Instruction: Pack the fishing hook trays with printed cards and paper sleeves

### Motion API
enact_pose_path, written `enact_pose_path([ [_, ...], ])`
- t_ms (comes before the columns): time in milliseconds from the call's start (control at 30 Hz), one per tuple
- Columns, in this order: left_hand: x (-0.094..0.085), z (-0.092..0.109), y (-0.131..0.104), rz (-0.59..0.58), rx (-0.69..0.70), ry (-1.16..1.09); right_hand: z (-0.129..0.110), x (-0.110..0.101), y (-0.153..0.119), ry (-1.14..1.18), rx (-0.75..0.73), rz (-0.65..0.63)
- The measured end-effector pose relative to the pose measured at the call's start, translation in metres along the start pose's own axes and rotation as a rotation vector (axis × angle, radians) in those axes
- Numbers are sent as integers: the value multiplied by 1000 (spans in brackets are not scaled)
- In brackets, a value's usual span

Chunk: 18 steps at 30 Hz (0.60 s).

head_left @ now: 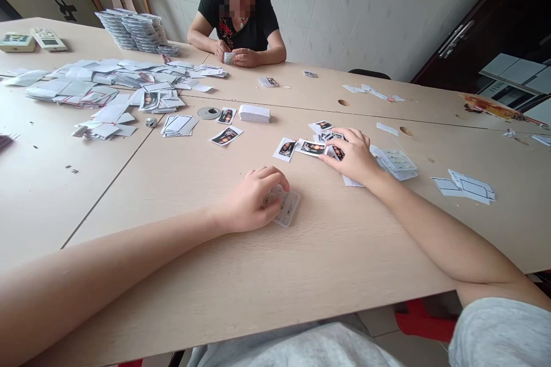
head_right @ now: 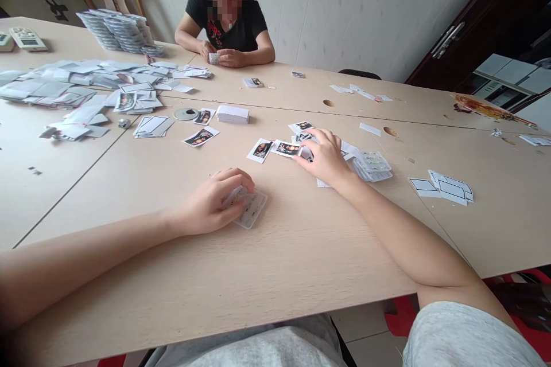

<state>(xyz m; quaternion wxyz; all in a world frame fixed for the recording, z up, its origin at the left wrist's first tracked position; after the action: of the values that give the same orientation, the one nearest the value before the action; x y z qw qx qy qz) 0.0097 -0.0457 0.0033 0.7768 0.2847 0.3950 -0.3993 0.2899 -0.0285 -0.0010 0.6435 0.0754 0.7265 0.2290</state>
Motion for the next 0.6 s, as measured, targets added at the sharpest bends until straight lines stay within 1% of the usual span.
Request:
enact_pose_path([
  [67, 0, 0, 0, 0, -1, 0, 3, -2, 1, 63, 7, 13],
  [200, 1, -1, 0, 4, 3, 1, 10, -5, 3, 210, 37, -6],
  [333, 2, -1, 0, -10, 50, -20, 10, -4, 3, 368, 105, 17],
  [467, 4, 1, 1, -39, 80, -22, -1, -7, 2, 616, 167, 42],
  [600, 3, 4, 3, -11, 43, 4, -23, -14, -1, 896, 159, 46],
])
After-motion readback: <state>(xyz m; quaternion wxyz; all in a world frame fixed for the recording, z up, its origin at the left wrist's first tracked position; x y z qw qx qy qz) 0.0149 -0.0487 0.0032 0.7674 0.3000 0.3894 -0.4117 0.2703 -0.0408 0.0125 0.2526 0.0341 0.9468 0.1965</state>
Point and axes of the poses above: each hand's wrist, its own y-axis towards the middle knuckle, its own x-axis out of the palm, z = x × y, the point moved 1 cm from there along y, towards the middle knuckle, and after that the axes turned 8 degrees about -z, right-handed, at the moved point
